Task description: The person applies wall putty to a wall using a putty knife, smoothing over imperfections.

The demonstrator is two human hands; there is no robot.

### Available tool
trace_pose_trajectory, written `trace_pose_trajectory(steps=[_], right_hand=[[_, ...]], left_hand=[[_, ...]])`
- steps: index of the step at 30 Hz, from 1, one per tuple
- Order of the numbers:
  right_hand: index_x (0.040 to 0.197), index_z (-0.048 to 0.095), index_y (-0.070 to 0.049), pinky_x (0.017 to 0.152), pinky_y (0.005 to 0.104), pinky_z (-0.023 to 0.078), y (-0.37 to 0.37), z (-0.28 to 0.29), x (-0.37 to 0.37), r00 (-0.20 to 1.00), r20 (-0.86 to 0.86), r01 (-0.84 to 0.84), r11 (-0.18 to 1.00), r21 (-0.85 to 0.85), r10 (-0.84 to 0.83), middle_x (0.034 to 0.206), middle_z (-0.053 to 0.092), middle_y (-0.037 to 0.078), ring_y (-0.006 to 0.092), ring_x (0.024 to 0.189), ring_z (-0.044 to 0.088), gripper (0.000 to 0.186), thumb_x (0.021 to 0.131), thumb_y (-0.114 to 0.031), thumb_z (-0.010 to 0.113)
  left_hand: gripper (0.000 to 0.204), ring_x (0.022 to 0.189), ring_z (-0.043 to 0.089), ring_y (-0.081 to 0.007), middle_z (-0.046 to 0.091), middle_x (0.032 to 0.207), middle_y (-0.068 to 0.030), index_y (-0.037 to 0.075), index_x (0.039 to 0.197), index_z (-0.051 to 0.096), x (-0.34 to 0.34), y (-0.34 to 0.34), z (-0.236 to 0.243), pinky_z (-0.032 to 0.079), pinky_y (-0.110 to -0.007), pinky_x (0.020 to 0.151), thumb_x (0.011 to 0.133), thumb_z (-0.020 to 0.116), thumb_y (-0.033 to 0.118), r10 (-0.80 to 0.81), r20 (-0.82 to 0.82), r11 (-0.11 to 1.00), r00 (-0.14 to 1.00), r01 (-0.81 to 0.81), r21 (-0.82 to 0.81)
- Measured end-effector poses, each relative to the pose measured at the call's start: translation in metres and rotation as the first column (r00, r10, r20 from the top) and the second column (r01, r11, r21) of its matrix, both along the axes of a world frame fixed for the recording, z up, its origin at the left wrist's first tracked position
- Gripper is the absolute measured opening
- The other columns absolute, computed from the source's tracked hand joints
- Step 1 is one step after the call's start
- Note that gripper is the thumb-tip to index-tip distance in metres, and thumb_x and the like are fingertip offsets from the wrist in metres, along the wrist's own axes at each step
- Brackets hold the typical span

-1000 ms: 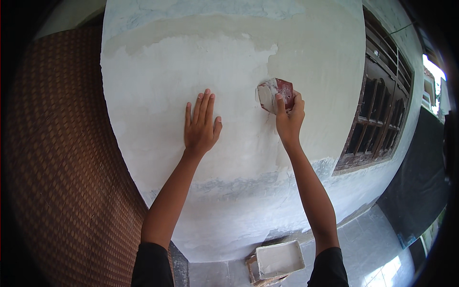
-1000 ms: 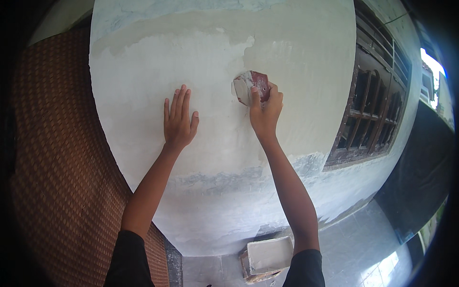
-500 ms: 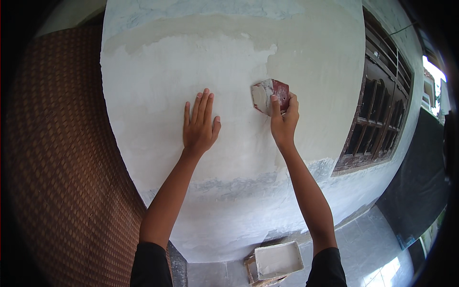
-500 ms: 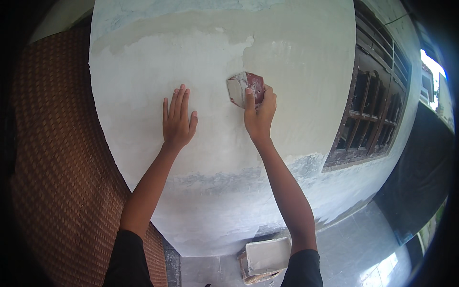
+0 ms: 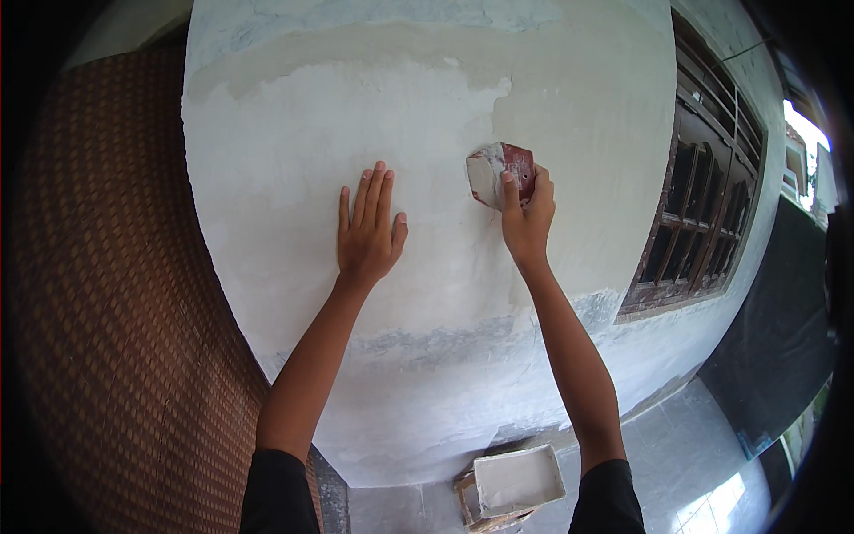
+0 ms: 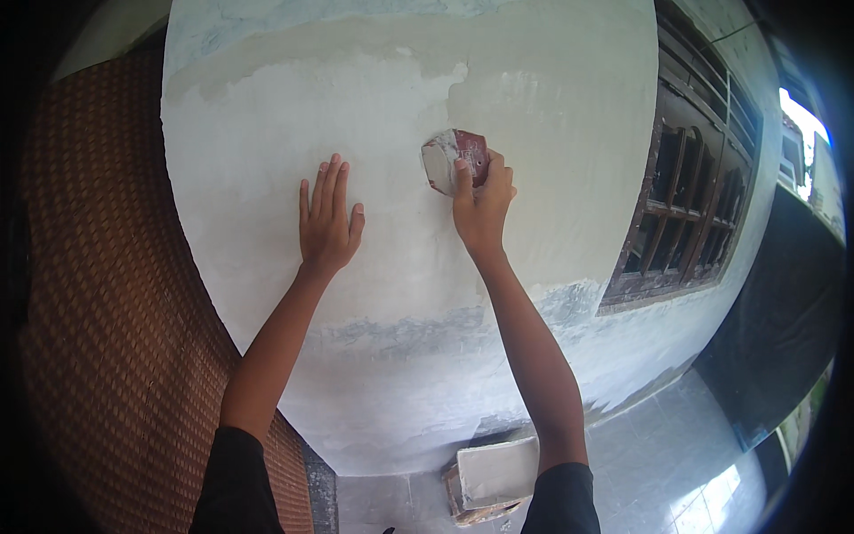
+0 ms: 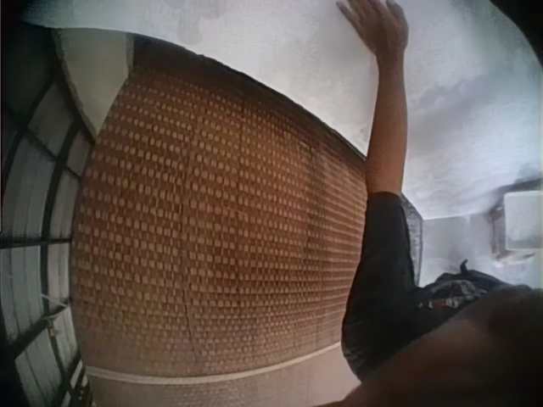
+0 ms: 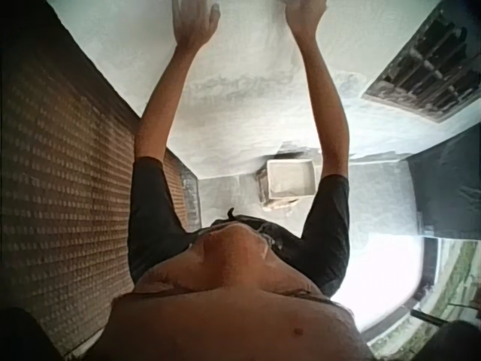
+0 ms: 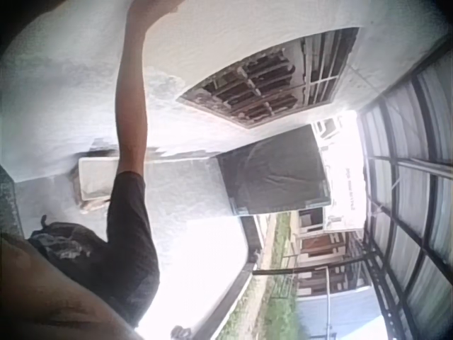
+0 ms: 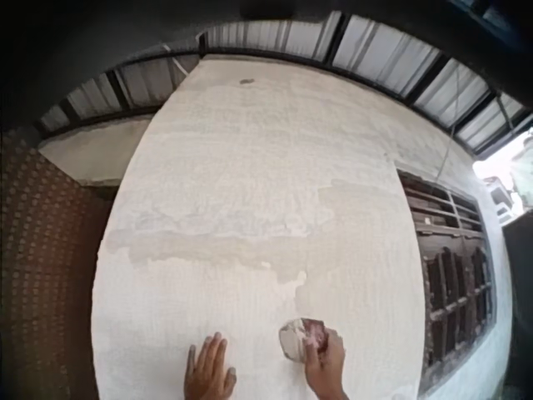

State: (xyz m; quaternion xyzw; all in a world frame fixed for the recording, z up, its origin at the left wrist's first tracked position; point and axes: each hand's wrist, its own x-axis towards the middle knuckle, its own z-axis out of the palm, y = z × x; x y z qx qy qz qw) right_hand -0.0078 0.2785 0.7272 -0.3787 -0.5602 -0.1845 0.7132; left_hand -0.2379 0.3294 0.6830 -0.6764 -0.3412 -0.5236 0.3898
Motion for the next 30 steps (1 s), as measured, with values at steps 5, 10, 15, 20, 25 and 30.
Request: trace_pose_trajectory(steps=[5, 10, 15, 20, 25, 30], right_hand=[[0.121, 0.054, 0.002, 0.086, 0.0359, 0.047, 0.001, 0.01, 0.015, 0.945, -0.284, -0.154, 0.986, 0.061, 0.165, 0.103, 0.062, 0.013, 0.0221, 0.093, 0.06, 0.034, 0.098, -0.023, 0.062], [0.121, 0.054, 0.002, 0.084, 0.0319, 0.048, -0.003, 0.003, 0.006, 0.957, -0.183, -0.212, 0.973, 0.093, 0.226, 0.104, 0.063, 0.012, 0.0174, 0.091, 0.06, 0.036, 0.099, -0.024, 0.062], [0.123, 0.054, 0.002, 0.088, 0.0342, 0.047, 0.003, 0.002, 0.005, 0.972, -0.146, -0.186, 0.983, 0.0, 0.184, 0.108, 0.06, 0.014, 0.0205, 0.096, 0.059, 0.039, 0.099, -0.027, 0.062], [0.124, 0.054, 0.002, 0.091, 0.0341, 0.046, 0.004, -0.002, 0.007, 0.951, -0.214, -0.225, 0.974, 0.022, 0.224, 0.112, 0.06, 0.015, 0.0209, 0.1, 0.059, 0.039, 0.098, -0.027, 0.062], [0.124, 0.055, 0.003, 0.092, 0.0328, 0.046, -0.001, -0.006, 0.008, 0.95, -0.227, -0.218, 0.976, 0.013, 0.215, 0.11, 0.062, 0.014, 0.02, 0.099, 0.059, 0.038, 0.099, -0.025, 0.062], [0.123, 0.055, 0.003, 0.091, 0.0321, 0.046, -0.005, -0.004, 0.008, 0.947, -0.228, -0.226, 0.973, 0.036, 0.228, 0.108, 0.063, 0.013, 0.0188, 0.097, 0.06, 0.037, 0.098, -0.024, 0.062]], left_hand=[[0.064, 0.149, 0.029, -0.0258, 0.031, 0.161, -0.011, 0.004, 0.153, 0.031, -0.001, 0.002, -0.001, 0.018, -0.051, 0.121, 0.095, 0.05, 0.022, 0.021, -0.008, 1.0, 1.0, -0.021, 0.013], [0.063, 0.149, 0.029, -0.0257, 0.031, 0.161, -0.0114, 0.004, 0.153, 0.031, 0.0, 0.003, 0.0, 0.018, -0.051, 0.121, 0.095, 0.05, 0.022, 0.023, -0.014, 0.999, 1.0, -0.023, 0.03], [0.063, 0.148, 0.03, -0.0259, 0.032, 0.16, -0.0118, 0.003, 0.152, 0.032, -0.001, 0.001, -0.001, 0.019, -0.051, 0.121, 0.095, 0.051, 0.022, 0.026, -0.019, 0.999, 0.999, -0.025, 0.039], [0.064, 0.148, 0.03, -0.0262, 0.032, 0.16, -0.0119, 0.002, 0.152, 0.033, -0.001, 0.0, -0.001, 0.019, -0.051, 0.121, 0.094, 0.052, 0.021, 0.019, -0.016, 0.999, 1.0, -0.018, 0.044], [0.064, 0.148, 0.03, -0.0264, 0.032, 0.16, -0.0121, 0.002, 0.152, 0.032, 0.0, -0.001, 0.0, 0.02, -0.052, 0.121, 0.094, 0.053, 0.02, 0.011, -0.013, 0.999, 1.0, -0.01, 0.035], [0.065, 0.148, 0.03, -0.0265, 0.032, 0.16, -0.0121, 0.002, 0.152, 0.032, -0.001, 0.001, -0.002, 0.019, -0.052, 0.121, 0.094, 0.052, 0.02, 0.012, -0.009, 0.999, 1.0, -0.011, 0.033]])
